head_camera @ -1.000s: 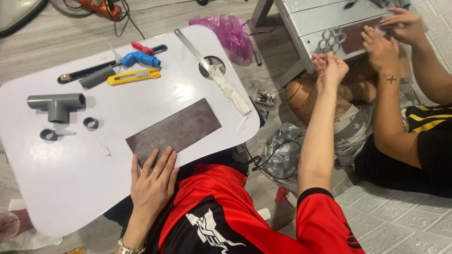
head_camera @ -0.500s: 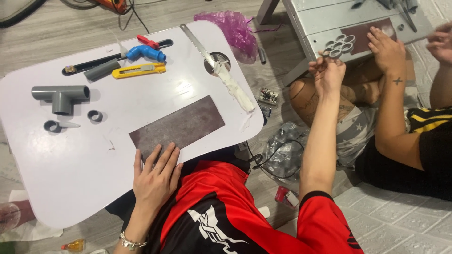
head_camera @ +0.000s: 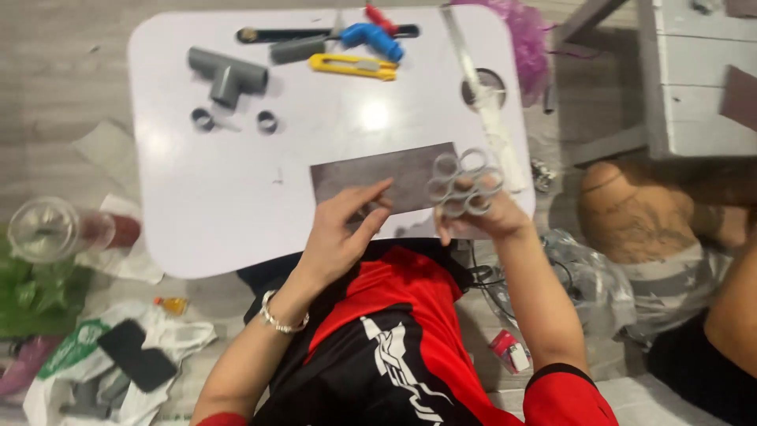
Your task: Sanding a multi-hole metal component against a sheet of sandpaper on a small table.
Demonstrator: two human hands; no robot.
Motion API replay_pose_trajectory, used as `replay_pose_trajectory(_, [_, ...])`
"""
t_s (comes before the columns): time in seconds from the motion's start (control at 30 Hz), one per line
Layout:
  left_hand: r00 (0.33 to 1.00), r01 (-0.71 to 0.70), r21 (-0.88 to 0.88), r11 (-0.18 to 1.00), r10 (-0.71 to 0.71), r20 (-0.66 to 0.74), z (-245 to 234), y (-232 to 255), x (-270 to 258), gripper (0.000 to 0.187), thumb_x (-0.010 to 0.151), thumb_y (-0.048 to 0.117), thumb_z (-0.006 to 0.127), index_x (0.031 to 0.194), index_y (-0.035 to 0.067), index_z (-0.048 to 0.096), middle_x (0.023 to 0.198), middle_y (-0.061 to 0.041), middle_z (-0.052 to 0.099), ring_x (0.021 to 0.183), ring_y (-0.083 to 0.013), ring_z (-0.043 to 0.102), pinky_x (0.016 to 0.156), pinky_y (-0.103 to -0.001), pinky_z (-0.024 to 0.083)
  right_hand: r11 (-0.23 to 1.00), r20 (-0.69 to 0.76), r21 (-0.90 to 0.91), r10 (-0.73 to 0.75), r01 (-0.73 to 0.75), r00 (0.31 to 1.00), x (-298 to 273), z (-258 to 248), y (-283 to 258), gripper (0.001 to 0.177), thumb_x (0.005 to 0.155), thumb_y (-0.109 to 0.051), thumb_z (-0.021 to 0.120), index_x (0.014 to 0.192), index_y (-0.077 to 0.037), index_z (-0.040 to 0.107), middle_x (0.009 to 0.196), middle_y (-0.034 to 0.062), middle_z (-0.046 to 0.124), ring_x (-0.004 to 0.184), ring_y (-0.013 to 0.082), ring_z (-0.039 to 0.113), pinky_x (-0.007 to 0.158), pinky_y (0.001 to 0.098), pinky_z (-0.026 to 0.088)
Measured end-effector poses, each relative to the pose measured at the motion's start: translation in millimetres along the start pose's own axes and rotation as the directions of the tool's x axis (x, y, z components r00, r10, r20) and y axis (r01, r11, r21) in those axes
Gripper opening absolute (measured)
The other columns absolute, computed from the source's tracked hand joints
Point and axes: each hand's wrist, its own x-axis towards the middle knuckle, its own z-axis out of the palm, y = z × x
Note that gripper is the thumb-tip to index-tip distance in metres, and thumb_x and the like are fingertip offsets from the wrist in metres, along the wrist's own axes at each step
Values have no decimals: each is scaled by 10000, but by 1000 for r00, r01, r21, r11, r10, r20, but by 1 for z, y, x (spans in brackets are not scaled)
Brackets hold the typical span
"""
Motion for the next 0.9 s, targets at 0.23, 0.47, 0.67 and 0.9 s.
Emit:
replay_pose_trajectory(0.23, [974,225,-403,887,-203,97,-16,2,5,177,973,215,780,1111,110,814,828,-36,777,786,-97,701,821,-329,610,977,170,160,112,-140,979,29,66,21,134,996,-65,666,989,62,707,643,174,573,453,226,559,426,505,629])
replay_pose_trajectory(0.47, [963,256,-368,894,-269,17,-27,11,-1,189,975,246,776,1034,69,805,784,-71,775,795,-111,681,755,-314,601,985,-28,2,171,-171,985,20,48,20,226,1006,-122,660,1002,101,690,679,260,670,534,319,711,493,531,662])
replay_pose_trajectory(0.67, [956,270,-340,901,-293,-18,-32,10,1,189,975,262,778,1030,84,806,779,-64,786,813,-98,705,720,-273,602,988,-182,-86,108,-125,977,16,49,5,271,939,41,578,1157,192,633,774,222,637,712,226,645,597,538,682])
replay_pose_trajectory(0.9, [966,234,-329,915,-257,-25,-34,18,5,185,984,257,763,1017,79,800,764,-64,772,802,-115,699,761,-305,600,954,-124,-284,58,-92,991,26,74,-12,322,881,8,682,1157,174,669,830,260,699,740,285,714,651,476,658])
